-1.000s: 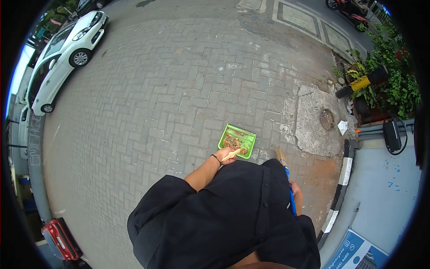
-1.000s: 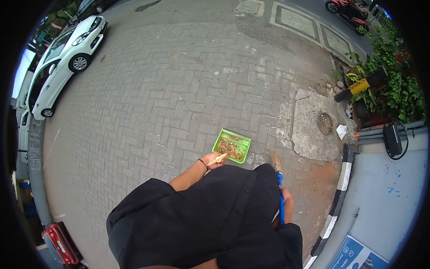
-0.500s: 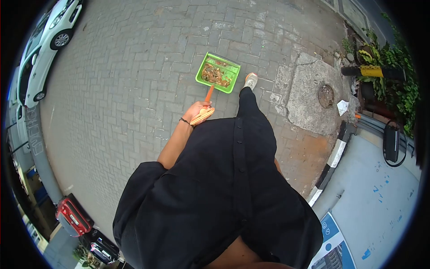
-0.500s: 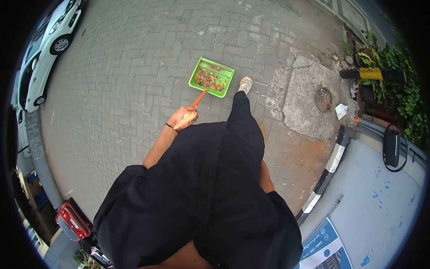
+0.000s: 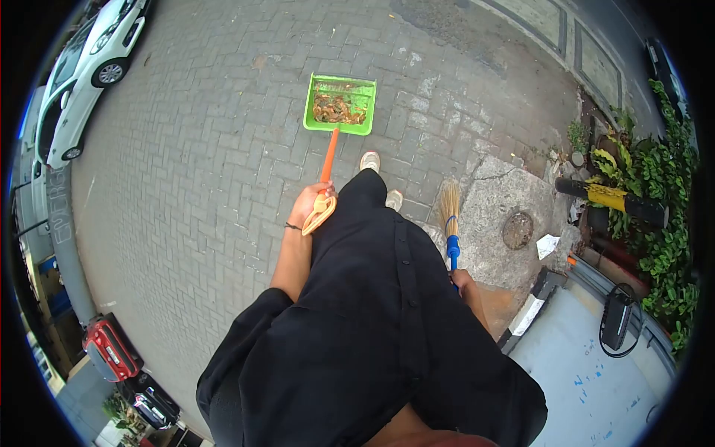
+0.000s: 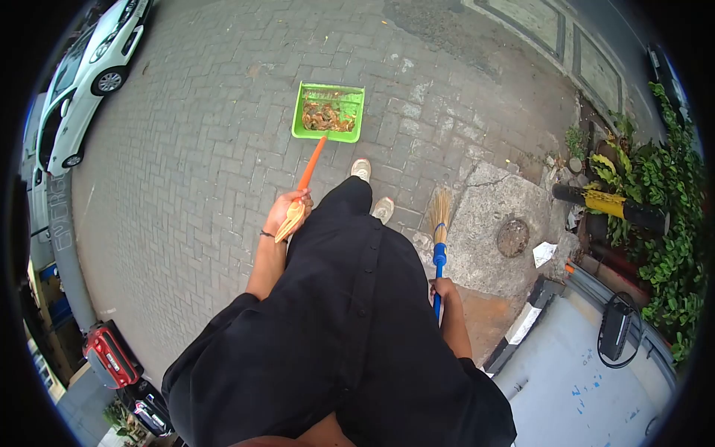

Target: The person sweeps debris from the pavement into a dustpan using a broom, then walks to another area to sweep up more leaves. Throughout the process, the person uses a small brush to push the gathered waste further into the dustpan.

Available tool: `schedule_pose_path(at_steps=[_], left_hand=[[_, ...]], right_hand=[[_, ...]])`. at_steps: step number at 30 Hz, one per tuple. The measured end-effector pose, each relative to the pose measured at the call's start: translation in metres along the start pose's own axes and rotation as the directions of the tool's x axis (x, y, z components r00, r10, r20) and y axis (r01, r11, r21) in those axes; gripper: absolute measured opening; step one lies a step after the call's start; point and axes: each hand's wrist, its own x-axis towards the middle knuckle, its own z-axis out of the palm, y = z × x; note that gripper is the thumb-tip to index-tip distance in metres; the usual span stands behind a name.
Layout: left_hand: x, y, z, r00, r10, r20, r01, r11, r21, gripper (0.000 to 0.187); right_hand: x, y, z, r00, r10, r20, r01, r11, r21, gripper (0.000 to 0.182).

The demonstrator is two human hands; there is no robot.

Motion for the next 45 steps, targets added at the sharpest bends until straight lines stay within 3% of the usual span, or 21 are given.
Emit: schedule_pose_path(at_steps=[3,5,7,9,11,12,13,16,17,20,26,27,29,30,33,34,37,38,41,43,45], left_hand=[[0.051,0.035,0.049,0.993,0.04,0.109,-0.039,0.999,-0.007,0.012],[0.093,0.063,0.073,0.994,0.017,0.112,-0.003,0.992,-0.125,0.012],[0.116,0.075,0.117,0.998,0.022,0.054,-0.018,0.996,-0.085,0.013],[0.152,0.103,0.14,0.991,0.03,0.13,-0.015,0.993,-0.119,0.012],[0.201,0.125,0.155,0.986,0.021,0.163,0.0,0.992,-0.124,0.011],[0.228,0.143,0.177,0.978,0.028,0.206,-0.003,0.993,-0.116,0.011],[0.223,0.151,0.218,0.989,0.04,0.139,-0.036,0.999,-0.033,0.01],[0.264,0.186,0.256,0.995,0.078,0.061,-0.063,0.974,-0.217,0.01],[0.285,0.195,0.254,0.987,0.079,0.141,-0.047,0.975,-0.218,0.01],[0.312,0.212,0.3,0.996,0.033,0.078,-0.025,0.995,-0.098,0.01],[0.367,0.228,0.365,0.98,0.077,-0.184,-0.031,0.97,0.24,0.015],[0.36,0.237,0.394,0.982,0.027,-0.189,0.015,0.976,0.216,0.015],[0.407,0.24,0.381,0.989,-0.085,-0.122,0.082,0.996,-0.032,0.011],[0.429,0.236,0.386,0.985,0.02,-0.171,-0.047,0.987,-0.155,0.01],[0.488,0.225,0.371,0.991,0.132,-0.025,-0.133,0.944,-0.301,0.012],[0.499,0.223,0.379,0.987,0.126,-0.1,-0.155,0.907,-0.392,0.009],[0.518,0.222,0.397,0.982,0.144,-0.126,-0.188,0.851,-0.49,0.008],[0.525,0.221,0.402,0.977,0.102,-0.189,-0.192,0.808,-0.557,0.015],[0.535,0.208,0.405,0.965,0.117,-0.237,-0.235,0.79,-0.566,0.017],[0.539,0.206,0.407,0.969,0.135,-0.205,-0.237,0.732,-0.639,0.019],[0.544,0.204,0.405,0.967,0.156,-0.202,-0.253,0.679,-0.689,0.021]], right_hand=[[0.028,-0.11,-0.026,0.99,-0.104,-0.096,0.11,0.992,0.065,0.016],[0.034,-0.185,-0.041,0.973,-0.18,-0.144,0.192,0.979,0.074,0.019],[0.029,-0.264,-0.06,0.965,-0.204,-0.161,0.225,0.966,0.123,0.021],[0.021,-0.329,-0.08,0.97,-0.225,-0.091,0.242,0.919,0.312,0.02],[0.017,-0.387,-0.099,0.96,-0.273,-0.061,0.277,0.898,0.341,0.016],[0.0,-0.412,-0.103,0.968,-0.245,-0.047,0.246,0.912,0.329,0.016],[-0.017,-0.452,-0.109,0.971,-0.236,-0.042,0.237,0.92,0.311,0.015],[-0.035,-0.527,-0.123,0.984,-0.169,-0.046,0.174,0.974,0.143,0.016],[-0.032,-0.539,-0.125,0.983,-0.178,-0.053,0.184,0.974,0.132,0.016],[-0.025,-0.623,-0.126,0.968,-0.245,-0.053,0.249,0.96,0.125,0.016],[-0.005,-0.821,-0.131,0.92,-0.389,-0.033,0.354,0.866,-0.354,0.019],[0.002,-0.862,-0.134,0.913,-0.408,-0.011,0.378,0.853,-0.359,0.019],[0.015,-0.942,-0.133,0.909,-0.414,0.043,0.402,0.845,-0.351,0.017],[0.016,-0.985,-0.133,0.909,-0.41,0.074,0.409,0.844,-0.347,0.016],[0.006,-1.075,-0.127,0.891,-0.436,0.126,0.432,0.732,-0.527,0.014],[0.004,-1.102,-0.124,0.88,-0.454,0.138,0.441,0.675,-0.592,0.014],[0.003,-1.167,-0.101,0.85,-0.491,0.19,0.466,0.532,-0.707,0.013],[0.005,-1.18,-0.094,0.844,-0.494,0.206,0.467,0.491,-0.735,0.013],[0.019,-1.179,-0.069,0.829,-0.482,0.284,0.458,0.293,-0.839,0.008],[0.013,-1.161,-0.049,0.807,-0.446,0.388,0.295,-0.266,-0.918,0.017],[0.007,-1.13,-0.048,0.773,-0.446,0.451,0.315,-0.347,-0.883,0.026]])
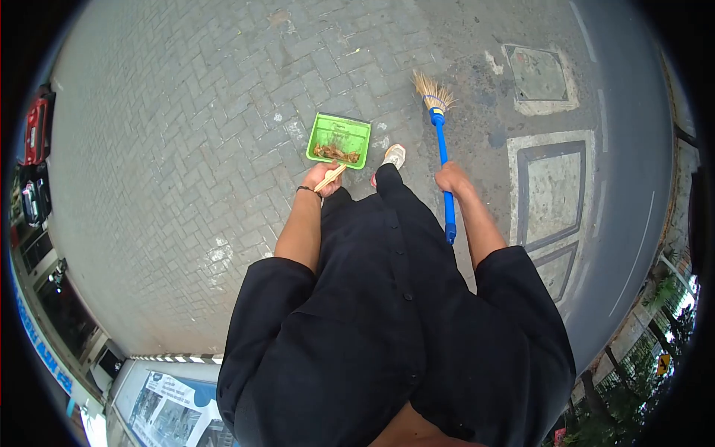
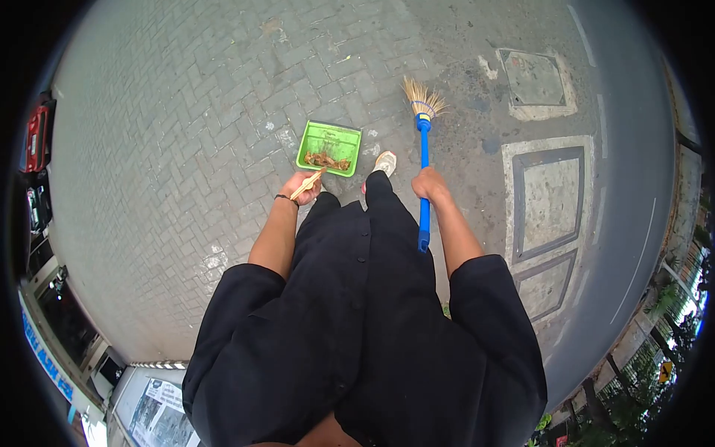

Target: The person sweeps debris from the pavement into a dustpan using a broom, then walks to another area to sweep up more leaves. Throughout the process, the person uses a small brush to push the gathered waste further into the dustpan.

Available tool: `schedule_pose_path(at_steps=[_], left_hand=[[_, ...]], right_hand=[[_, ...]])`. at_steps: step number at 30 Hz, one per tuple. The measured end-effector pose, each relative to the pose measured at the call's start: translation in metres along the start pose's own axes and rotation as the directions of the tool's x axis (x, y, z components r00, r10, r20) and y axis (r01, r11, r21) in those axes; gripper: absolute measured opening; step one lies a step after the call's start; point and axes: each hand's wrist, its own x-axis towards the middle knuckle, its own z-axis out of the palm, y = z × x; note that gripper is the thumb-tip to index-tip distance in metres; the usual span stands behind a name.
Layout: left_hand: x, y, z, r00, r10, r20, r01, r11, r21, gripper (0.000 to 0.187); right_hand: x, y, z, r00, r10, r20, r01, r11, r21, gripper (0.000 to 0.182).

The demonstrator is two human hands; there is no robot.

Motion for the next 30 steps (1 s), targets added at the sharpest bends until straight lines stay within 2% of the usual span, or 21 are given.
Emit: schedule_pose_path(at_steps=[3,5,6,7,8,10,14,17,20,22,23,26,30], left_hand=[[-0.004,-0.009,-0.004,0.996,0.083,-0.032,-0.085,0.995,-0.054,0.022],[0.001,-0.015,-0.013,0.99,0.099,-0.101,-0.115,0.981,-0.159,0.021],[0.002,-0.015,-0.016,0.986,0.108,-0.13,-0.134,0.969,-0.207,0.021],[-0.008,-0.015,-0.013,0.991,0.036,-0.13,-0.072,0.955,-0.288,0.018],[-0.004,-0.014,-0.025,0.998,-0.019,-0.064,-0.006,0.931,-0.365,0.015],[-0.005,-0.012,-0.051,0.99,-0.115,0.077,0.137,0.862,-0.488,0.013],[-0.015,-0.008,-0.076,0.993,-0.103,0.058,0.119,0.853,-0.508,0.014],[-0.023,-0.004,-0.104,0.986,-0.012,0.167,0.102,0.837,-0.537,0.013],[-0.05,0.001,-0.113,0.997,0.002,0.082,0.037,0.882,-0.47,0.012],[-0.066,0.007,-0.119,0.996,0.018,0.089,0.023,0.899,-0.438,0.01],[-0.074,0.009,-0.122,0.995,0.024,0.093,0.017,0.908,-0.419,0.01],[-0.088,0.019,-0.128,0.995,0.098,0.03,-0.093,0.986,-0.14,0.007],[-0.099,0.042,-0.124,0.991,0.131,-0.002,-0.131,0.991,-0.032,0.003]], right_hand=[[-0.047,-0.009,0.01,0.994,-0.085,0.07,0.089,0.995,-0.054,0.022],[-0.078,-0.016,-0.012,0.971,-0.043,0.233,0.042,0.999,0.011,0.03],[-0.094,-0.022,-0.022,0.964,-0.05,0.261,0.032,0.997,0.073,0.031],[-0.11,-0.027,-0.031,0.956,-0.056,0.288,0.018,0.991,0.133,0.031],[-0.121,-0.034,-0.036,0.947,-0.063,0.314,0.002,0.981,0.193,0.032],[-0.134,-0.047,-0.034,0.965,-0.064,0.255,0.022,0.986,0.165,0.03],[-0.137,-0.079,-0.021,0.992,-0.066,0.11,0.054,0.993,0.106,0.028],[-0.119,-0.094,-0.011,0.997,-0.08,0.008,0.08,0.995,0.06,0.025],[-0.109,-0.109,-0.021,0.998,-0.058,-0.032,0.061,0.99,0.124,0.022],[-0.105,-0.112,-0.034,0.998,-0.031,-0.046,0.039,0.98,0.197,0.019],[-0.104,-0.115,-0.037,0.998,-0.013,-0.058,0.023,0.984,0.175,0.018],[-0.102,-0.123,-0.043,0.994,0.038,-0.105,-0.021,0.988,0.152,0.02],[-0.09,-0.123,-0.057,0.981,0.087,-0.174,-0.047,0.974,0.222,0.022]])
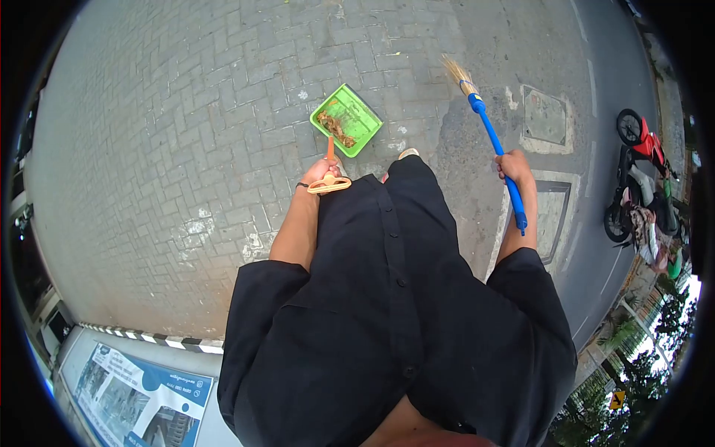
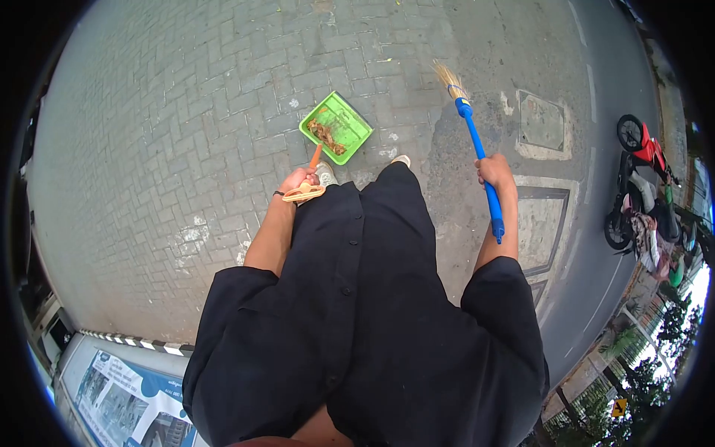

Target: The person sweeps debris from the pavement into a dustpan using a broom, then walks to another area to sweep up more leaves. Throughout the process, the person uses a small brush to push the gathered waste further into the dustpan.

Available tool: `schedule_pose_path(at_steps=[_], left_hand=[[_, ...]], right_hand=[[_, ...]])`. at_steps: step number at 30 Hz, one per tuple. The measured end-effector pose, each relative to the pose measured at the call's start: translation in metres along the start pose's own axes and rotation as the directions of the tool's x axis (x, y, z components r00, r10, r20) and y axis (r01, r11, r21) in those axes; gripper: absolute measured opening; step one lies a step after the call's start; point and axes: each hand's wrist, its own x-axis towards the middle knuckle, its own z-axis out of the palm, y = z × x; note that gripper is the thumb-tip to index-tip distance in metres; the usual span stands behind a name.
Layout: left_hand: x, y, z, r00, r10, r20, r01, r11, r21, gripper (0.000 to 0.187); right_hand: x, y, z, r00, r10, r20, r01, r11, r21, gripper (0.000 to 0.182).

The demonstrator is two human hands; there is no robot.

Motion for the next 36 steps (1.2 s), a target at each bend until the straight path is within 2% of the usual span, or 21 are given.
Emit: schedule_pose_path(at_steps=[3,6,7,10,11,13,17,18,19,20,21,24,26,29,32,36], left_hand=[[-0.003,0.028,0.013,0.999,-0.024,0.027,0.023,0.999,0.048,0.002],[-0.003,0.053,0.047,0.998,0.055,-0.024,-0.053,0.996,0.066,0.003],[0.007,0.059,0.052,0.999,0.048,0.023,-0.049,0.998,0.031,0.004],[0.03,0.074,0.091,0.996,0.093,0.0,-0.093,0.995,-0.023,0.006],[0.044,0.081,0.096,0.998,0.052,0.046,-0.048,0.995,-0.088,0.008],[0.056,0.089,0.128,0.998,0.063,-0.005,-0.064,0.985,-0.162,0.005],[0.098,0.106,0.163,0.992,0.086,-0.089,-0.107,0.958,-0.265,0.01],[0.104,0.11,0.172,0.993,0.08,-0.089,-0.103,0.949,-0.299,0.011],[0.109,0.111,0.179,0.993,0.073,-0.091,-0.099,0.936,-0.338,0.012],[0.114,0.112,0.185,0.994,0.067,-0.092,-0.097,0.921,-0.378,0.013],[0.118,0.114,0.189,0.993,0.078,-0.091,-0.107,0.919,-0.38,0.014],[0.116,0.114,0.214,0.978,0.108,-0.178,-0.168,0.915,-0.367,0.016],[0.127,0.12,0.203,0.983,0.134,-0.123,-0.169,0.922,-0.347,0.018],[0.129,0.128,0.194,0.989,0.114,-0.094,-0.143,0.899,-0.415,0.019],[0.13,0.141,0.181,0.991,0.082,-0.102,-0.121,0.878,-0.463,0.021],[0.12,0.147,0.166,0.997,0.042,-0.067,-0.07,0.864,-0.499,0.025]], right_hand=[[0.017,-0.002,-0.019,0.999,0.022,-0.03,-0.022,0.999,0.028,0.019],[0.05,-0.001,-0.042,0.999,0.041,-0.029,-0.039,0.998,0.058,0.019],[0.066,-0.001,-0.05,0.999,0.041,-0.031,-0.039,0.997,0.068,0.02],[0.121,-0.006,-0.075,0.999,0.035,-0.03,-0.031,0.992,0.126,0.02],[0.138,-0.01,-0.083,0.999,0.037,-0.018,-0.035,0.99,0.135,0.02],[0.171,-0.026,-0.093,0.999,0.031,0.011,-0.032,0.986,0.163,0.018],[0.252,-0.05,-0.058,0.998,-0.06,0.021,0.058,0.997,0.051,0.018],[0.255,-0.063,-0.045,0.995,-0.093,0.036,0.093,0.996,-0.001,0.02],[0.258,-0.069,-0.031,0.983,-0.166,0.073,0.175,0.972,-0.158,0.022],[0.257,-0.079,-0.016,0.965,-0.233,0.121,0.26,0.915,-0.308,0.025],[0.223,-0.101,-0.016,0.936,-0.321,0.142,0.351,0.847,-0.4,0.029],[0.186,-0.099,-0.009,0.898,-0.335,0.284,0.43,0.804,-0.412,0.03],[0.162,-0.098,-0.022,0.879,-0.334,0.34,0.468,0.738,-0.486,0.03],[0.135,-0.112,-0.067,0.831,-0.258,0.493,0.471,0.799,-0.374,0.028],[0.109,-0.135,-0.099,0.833,-0.184,0.521,0.387,0.868,-0.312,0.027],[0.124,-0.137,-0.108,0.917,-0.056,0.396,0.163,0.956,-0.242,0.026]])
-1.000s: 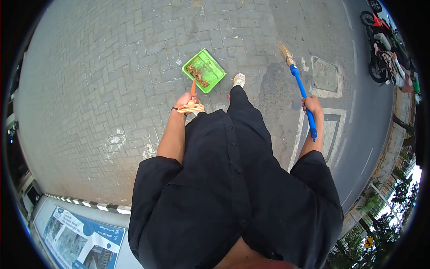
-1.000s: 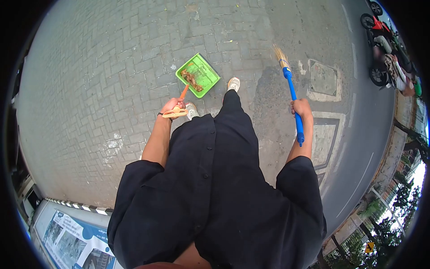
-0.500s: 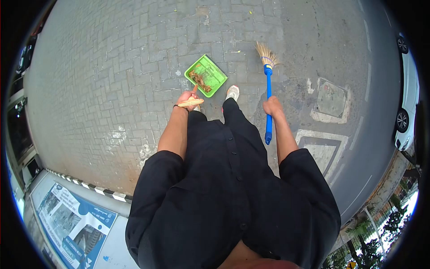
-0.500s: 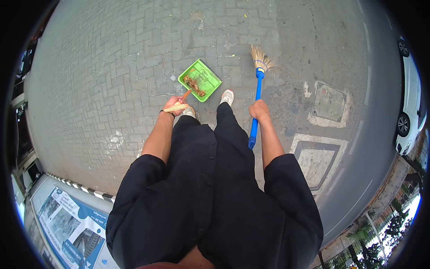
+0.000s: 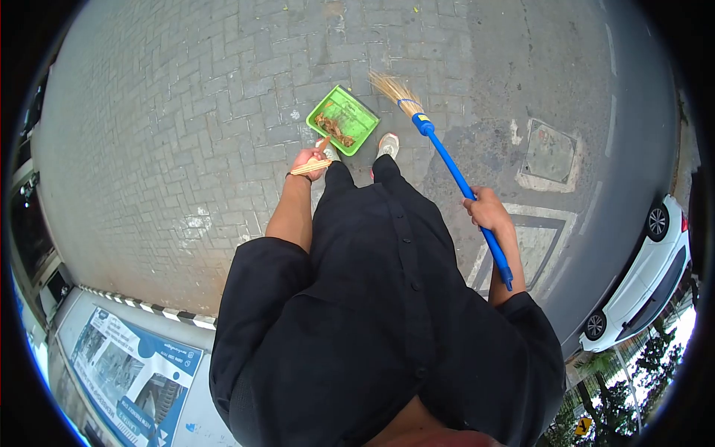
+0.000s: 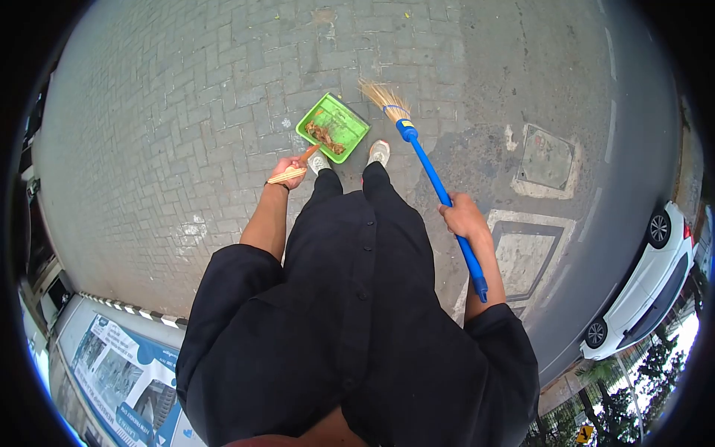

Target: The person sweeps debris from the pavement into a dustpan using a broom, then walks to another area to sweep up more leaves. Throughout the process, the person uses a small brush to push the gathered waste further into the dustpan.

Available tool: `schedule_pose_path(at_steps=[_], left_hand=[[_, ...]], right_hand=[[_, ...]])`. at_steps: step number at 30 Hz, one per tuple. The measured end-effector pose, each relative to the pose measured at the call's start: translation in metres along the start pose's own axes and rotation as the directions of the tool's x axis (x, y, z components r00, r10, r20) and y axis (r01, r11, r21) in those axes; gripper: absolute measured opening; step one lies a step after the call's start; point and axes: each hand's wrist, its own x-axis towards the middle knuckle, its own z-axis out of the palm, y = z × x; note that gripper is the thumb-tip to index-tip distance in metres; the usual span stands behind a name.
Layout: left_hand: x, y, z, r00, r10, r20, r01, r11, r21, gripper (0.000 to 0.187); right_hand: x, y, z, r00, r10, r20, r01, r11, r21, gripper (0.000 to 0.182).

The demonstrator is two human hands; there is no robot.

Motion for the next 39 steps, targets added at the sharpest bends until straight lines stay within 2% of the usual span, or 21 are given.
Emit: schedule_pose_path(at_steps=[2,5,8,12,14,16,18,20,23,26,27,30,34,39], left_hand=[[-0.004,0.004,-0.006,1.0,-0.015,0.025,0.015,1.0,-0.002,0.025],[-0.002,0.014,-0.015,0.998,-0.016,0.062,0.014,1.0,0.027,0.02],[-0.004,0.018,-0.01,0.999,-0.02,0.032,0.017,0.996,0.09,0.012],[-0.017,0.021,0.012,0.999,0.037,-0.01,-0.035,0.981,0.19,0.006],[-0.017,0.027,0.016,0.999,0.023,-0.032,-0.016,0.979,0.205,0.006],[-0.018,0.031,0.015,0.999,0.017,-0.027,-0.012,0.983,0.181,0.007],[-0.011,0.04,0.007,1.0,-0.016,-0.023,0.019,0.986,0.164,0.008],[-0.003,0.05,-0.005,0.999,-0.037,0.006,0.036,0.991,0.126,0.009],[-0.003,0.058,-0.011,0.998,-0.056,0.017,0.054,0.995,0.089,0.01],[-0.005,0.064,-0.011,0.998,-0.056,0.007,0.056,0.997,0.049,0.011],[-0.008,0.064,-0.013,0.999,-0.052,0.001,0.052,0.998,0.033,0.012],[-0.015,0.063,-0.013,1.0,-0.005,0.013,0.004,0.998,0.062,0.014],[-0.021,0.06,-0.02,1.0,0.0,0.024,0.001,0.999,-0.051,0.016],[-0.026,0.057,-0.02,0.997,0.069,0.027,-0.066,0.993,-0.099,0.017]], right_hand=[[0.012,0.006,-0.001,0.994,0.061,-0.093,-0.053,0.995,0.087,0.027],[0.043,0.025,-0.006,0.962,0.155,-0.227,-0.135,0.986,0.099,0.031],[0.096,0.054,-0.005,0.924,0.154,-0.349,-0.205,0.972,-0.115,0.034],[0.163,0.071,0.031,0.88,0.166,-0.445,-0.261,0.952,-0.16,0.033],[0.172,0.066,0.062,0.884,0.131,-0.449,-0.213,0.967,-0.137,0.026],[0.131,0.03,0.075,0.968,0.147,-0.204,-0.172,0.979,-0.111,0.026],[0.09,0.016,0.099,0.987,0.082,-0.14,-0.108,0.976,-0.19,0.028],[0.058,0.028,0.116,0.977,-0.027,-0.211,-0.03,0.964,-0.265,0.025],[0.001,0.007,0.084,0.995,0.098,0.003,-0.098,0.993,0.067,0.022],[-0.015,-0.019,0.074,0.997,0.07,0.028,-0.072,0.993,0.091,0.019],[-0.015,-0.029,0.074,0.998,0.06,-0.023,-0.057,0.991,0.118,0.018],[0.004,-0.05,0.071,0.991,0.054,-0.123,-0.053,0.998,0.018,0.022],[0.058,-0.055,0.087,0.963,-0.06,-0.263,0.021,0.989,-0.148,0.031],[0.078,-0.107,0.13,0.987,-0.098,-0.128,0.077,0.984,-0.159,0.028]])
